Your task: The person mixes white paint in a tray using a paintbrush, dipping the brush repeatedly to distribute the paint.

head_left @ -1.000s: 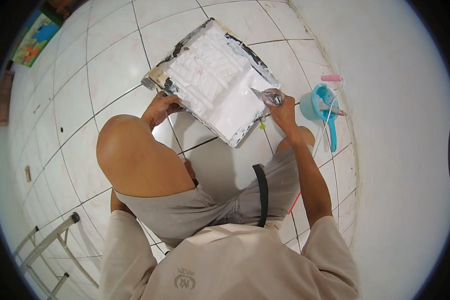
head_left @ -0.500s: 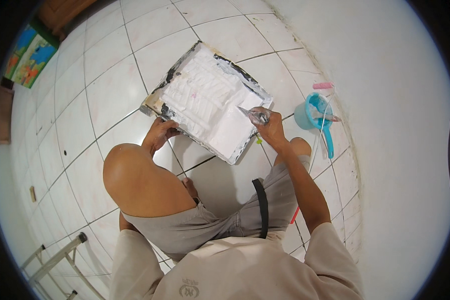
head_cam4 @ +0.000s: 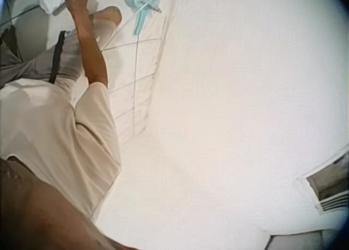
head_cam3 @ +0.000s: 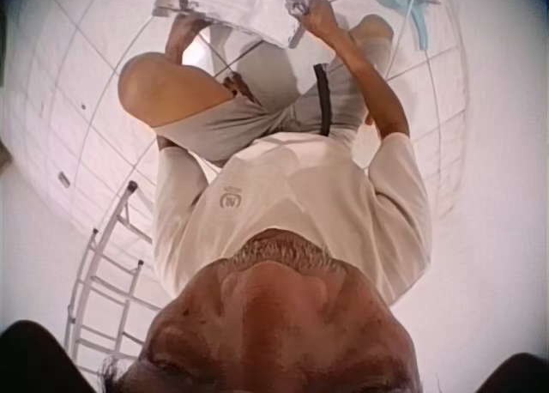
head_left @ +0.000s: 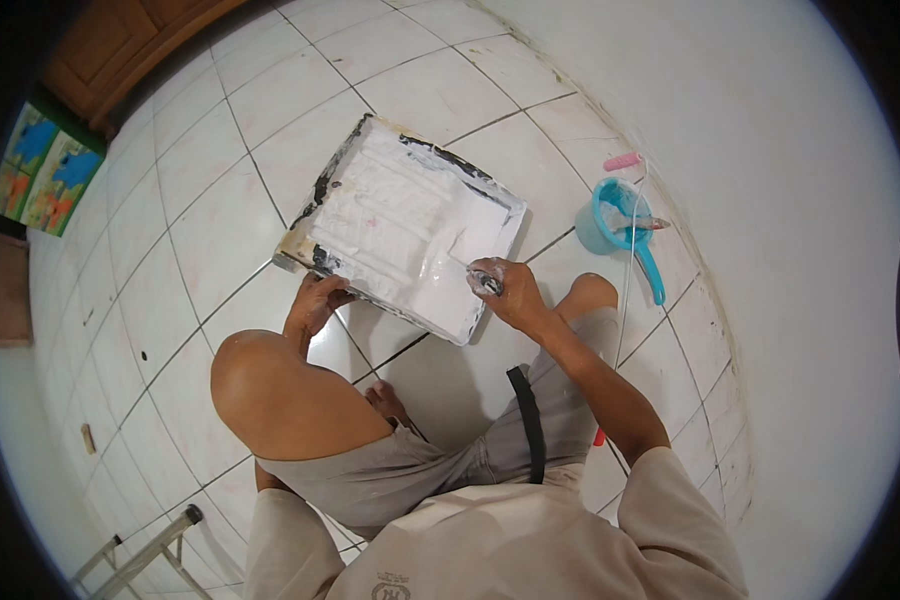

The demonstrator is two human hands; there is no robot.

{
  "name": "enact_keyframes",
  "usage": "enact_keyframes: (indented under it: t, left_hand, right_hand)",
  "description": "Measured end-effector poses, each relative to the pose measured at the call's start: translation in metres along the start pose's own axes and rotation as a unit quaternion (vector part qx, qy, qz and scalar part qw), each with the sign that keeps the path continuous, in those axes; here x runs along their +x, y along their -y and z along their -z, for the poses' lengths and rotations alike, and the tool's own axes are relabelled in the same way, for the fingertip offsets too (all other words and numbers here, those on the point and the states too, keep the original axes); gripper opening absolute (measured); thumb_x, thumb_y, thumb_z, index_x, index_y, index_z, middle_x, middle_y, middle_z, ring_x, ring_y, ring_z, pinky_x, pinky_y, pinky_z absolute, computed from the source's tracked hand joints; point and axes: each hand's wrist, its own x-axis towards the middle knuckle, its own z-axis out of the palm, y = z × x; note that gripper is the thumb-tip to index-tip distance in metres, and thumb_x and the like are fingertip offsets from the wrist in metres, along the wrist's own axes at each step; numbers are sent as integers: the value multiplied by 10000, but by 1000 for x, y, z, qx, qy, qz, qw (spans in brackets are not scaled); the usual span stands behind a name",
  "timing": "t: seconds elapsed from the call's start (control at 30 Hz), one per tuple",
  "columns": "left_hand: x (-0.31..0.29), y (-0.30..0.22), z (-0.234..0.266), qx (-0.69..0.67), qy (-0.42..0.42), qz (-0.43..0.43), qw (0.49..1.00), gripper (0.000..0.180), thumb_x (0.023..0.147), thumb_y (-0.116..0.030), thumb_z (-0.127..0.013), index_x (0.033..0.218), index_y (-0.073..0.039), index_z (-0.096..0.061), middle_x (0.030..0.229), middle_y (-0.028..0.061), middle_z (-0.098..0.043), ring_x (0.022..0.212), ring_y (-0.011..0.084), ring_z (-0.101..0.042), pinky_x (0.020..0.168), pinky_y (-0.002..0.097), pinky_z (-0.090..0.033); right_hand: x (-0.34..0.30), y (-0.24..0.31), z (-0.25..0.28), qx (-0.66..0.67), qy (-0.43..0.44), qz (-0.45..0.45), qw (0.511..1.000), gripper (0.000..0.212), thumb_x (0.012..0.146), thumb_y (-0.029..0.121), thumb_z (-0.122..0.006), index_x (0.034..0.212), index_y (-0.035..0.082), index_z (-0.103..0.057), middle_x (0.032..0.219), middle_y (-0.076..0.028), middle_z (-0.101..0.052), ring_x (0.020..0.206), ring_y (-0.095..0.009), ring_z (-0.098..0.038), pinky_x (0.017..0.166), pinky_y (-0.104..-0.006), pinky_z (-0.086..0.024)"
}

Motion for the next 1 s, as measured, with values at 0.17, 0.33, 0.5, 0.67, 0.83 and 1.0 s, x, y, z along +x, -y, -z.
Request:
enact_keyframes:
  t: [0.17,0.33,0.5,0.67,0.83,1.0]
  left_hand:
    - [1,1,4,5,5,-18,1000,379,773,23,-570,1113,38,-404,987,150,-582,882,289,-622,822,464,-532]
    - [4,2,1,13,-12,1,1000,450,775,20,-554,1192,70,-394,1073,178,-562,942,308,-606,853,469,-509]
    - [3,2,3,12,1,-13,1000,468,770,15,-553,1203,59,-381,1076,167,-557,920,304,-608,854,472,-507]
    - [1,0,-8,3,-9,-6,1000,413,779,25,-570,1157,37,-405,1047,157,-565,909,290,-611,829,468,-517]
    - [-1,2,0,8,-30,-9,999,408,771,26,-584,1136,27,-402,987,145,-575,897,278,-615,819,454,-538]
    - [8,4,2,-6,3,-10,1000,412,768,23,-594,1128,34,-394,945,135,-558,860,272,-614,807,453,-543]
  right_hand:
    - [19,0,19,100,9,-40,994,207,749,106,-669,921,-3,-632,809,-170,-642,718,-325,-620,684,-354,-488]
    - [53,-42,34,1,-149,11,989,181,743,104,-665,896,10,-641,794,-180,-641,735,-335,-631,683,-358,-486]
    - [36,-41,27,-49,-50,-27,997,245,699,61,-650,939,18,-631,833,-169,-642,775,-355,-622,703,-372,-488]
    - [2,-27,12,-32,-23,16,999,240,714,73,-655,948,24,-631,864,-160,-644,779,-342,-622,695,-376,-490]
    - [16,-11,18,29,-27,-16,999,219,739,117,-675,927,9,-644,849,-171,-651,746,-341,-625,685,-355,-495]
    - [53,-46,27,-27,-146,20,989,218,740,123,-674,927,13,-651,869,-192,-647,787,-344,-632,717,-373,-497]
